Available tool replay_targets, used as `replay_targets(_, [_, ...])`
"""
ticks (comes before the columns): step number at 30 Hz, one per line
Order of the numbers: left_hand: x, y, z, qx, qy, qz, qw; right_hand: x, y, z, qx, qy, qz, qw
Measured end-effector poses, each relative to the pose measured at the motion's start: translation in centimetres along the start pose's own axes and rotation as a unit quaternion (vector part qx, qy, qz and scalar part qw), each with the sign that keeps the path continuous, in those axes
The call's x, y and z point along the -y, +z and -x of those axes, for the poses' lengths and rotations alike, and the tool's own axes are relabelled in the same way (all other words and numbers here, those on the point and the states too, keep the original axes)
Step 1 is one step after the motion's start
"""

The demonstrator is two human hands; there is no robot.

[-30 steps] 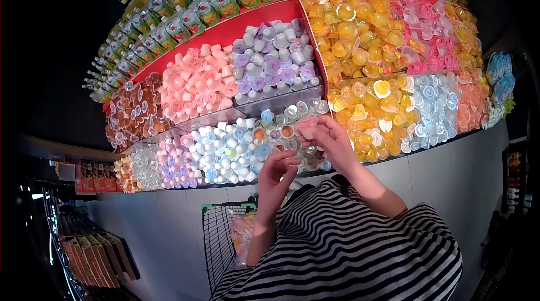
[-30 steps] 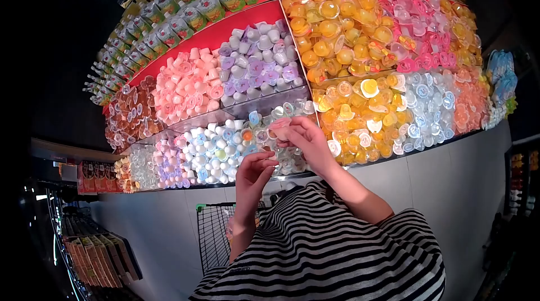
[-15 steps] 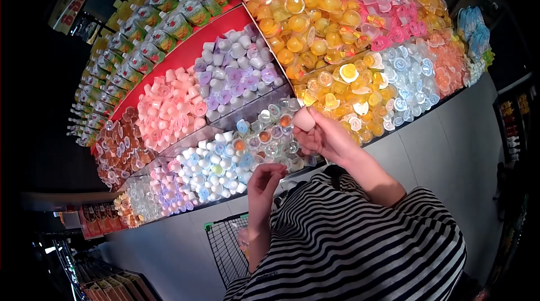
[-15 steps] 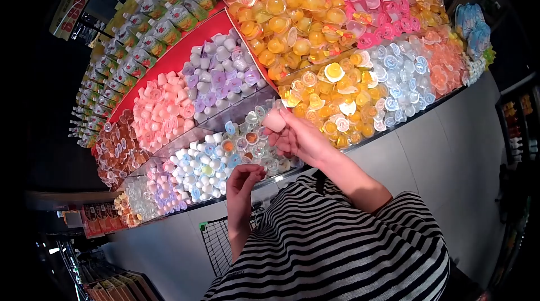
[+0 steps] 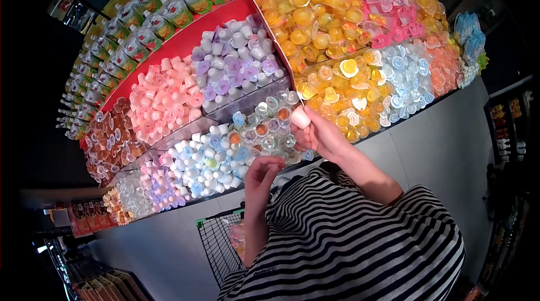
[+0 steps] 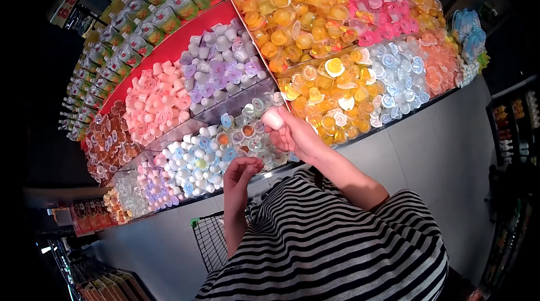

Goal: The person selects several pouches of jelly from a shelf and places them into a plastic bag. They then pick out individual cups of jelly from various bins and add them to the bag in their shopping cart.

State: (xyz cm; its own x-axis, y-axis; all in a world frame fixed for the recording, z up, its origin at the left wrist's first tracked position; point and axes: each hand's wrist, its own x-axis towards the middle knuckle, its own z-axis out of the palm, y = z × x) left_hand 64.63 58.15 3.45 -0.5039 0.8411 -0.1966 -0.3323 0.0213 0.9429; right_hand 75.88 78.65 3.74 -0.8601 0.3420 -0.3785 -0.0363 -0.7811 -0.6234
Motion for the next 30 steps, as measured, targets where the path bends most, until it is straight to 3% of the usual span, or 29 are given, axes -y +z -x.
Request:
replay_targets(9, [0.0,-1.5,-0.7,-0.002,0.010,0.012,1.000,-0.1,1.8,0.0,-0.005,0.027,0.034,0.999])
replay_targets(10, [0.0,-1.7,-0.8,-0.001,0.011,0.012,1.000,-0.8,1.7,-0.3,-0.041,-0.105,0.172,0.979])
replay_targets(11, [0.0,-1.8,-0.9,-0.001,0.011,0.011,1.000,-2.1,1.4,-0.9,-0.074,-0.233,0.304,0.921])
replay_targets(12, [-0.1,-1.9,-0.8,0.000,0.011,0.009,1.000,-2.8,1.4,-1.1,-0.104,-0.353,0.424,0.828])
replay_targets(15, [-0.3,-2.0,-0.9,-0.009,0.011,0.002,1.000,-2.8,1.2,-1.2,-0.134,-0.333,0.414,0.837])
replay_targets(18, [-0.4,-2.0,-0.9,-0.007,0.012,0.005,1.000,-2.1,1.9,-1.1,-0.131,-0.387,0.472,0.781])
replay_targets(19, [-0.4,-2.1,-1.0,-0.005,0.014,0.005,1.000,-1.6,2.2,-0.9,-0.087,-0.267,0.321,0.904])
replay_targets(20, [-0.3,-2.1,-1.0,-0.002,0.016,0.005,1.000,-0.9,2.4,-0.8,-0.039,-0.132,0.154,0.979])
replay_targets(21, [-0.2,-2.2,-1.0,-0.001,0.017,0.006,1.000,-0.4,2.3,-0.8,0.012,0.011,-0.023,1.000])
replay_targets(22, [-0.3,-2.1,-0.9,0.000,0.019,0.003,1.000,-0.4,1.3,-1.3,0.140,0.074,-0.089,0.983])
replay_targets(27, [-0.6,-2.1,-1.0,-0.009,0.012,0.017,1.000,-0.5,2.9,-0.8,0.019,0.070,-0.068,0.995])
replay_targets(28, [-0.6,-1.7,-1.0,-0.034,0.058,-0.034,0.997,-0.5,3.0,-0.9,0.009,0.072,-0.070,0.995])
replay_targets(30, [-0.8,-0.9,-0.8,-0.097,0.152,-0.143,0.973,-1.7,1.9,-1.1,0.026,-0.061,0.212,0.975])
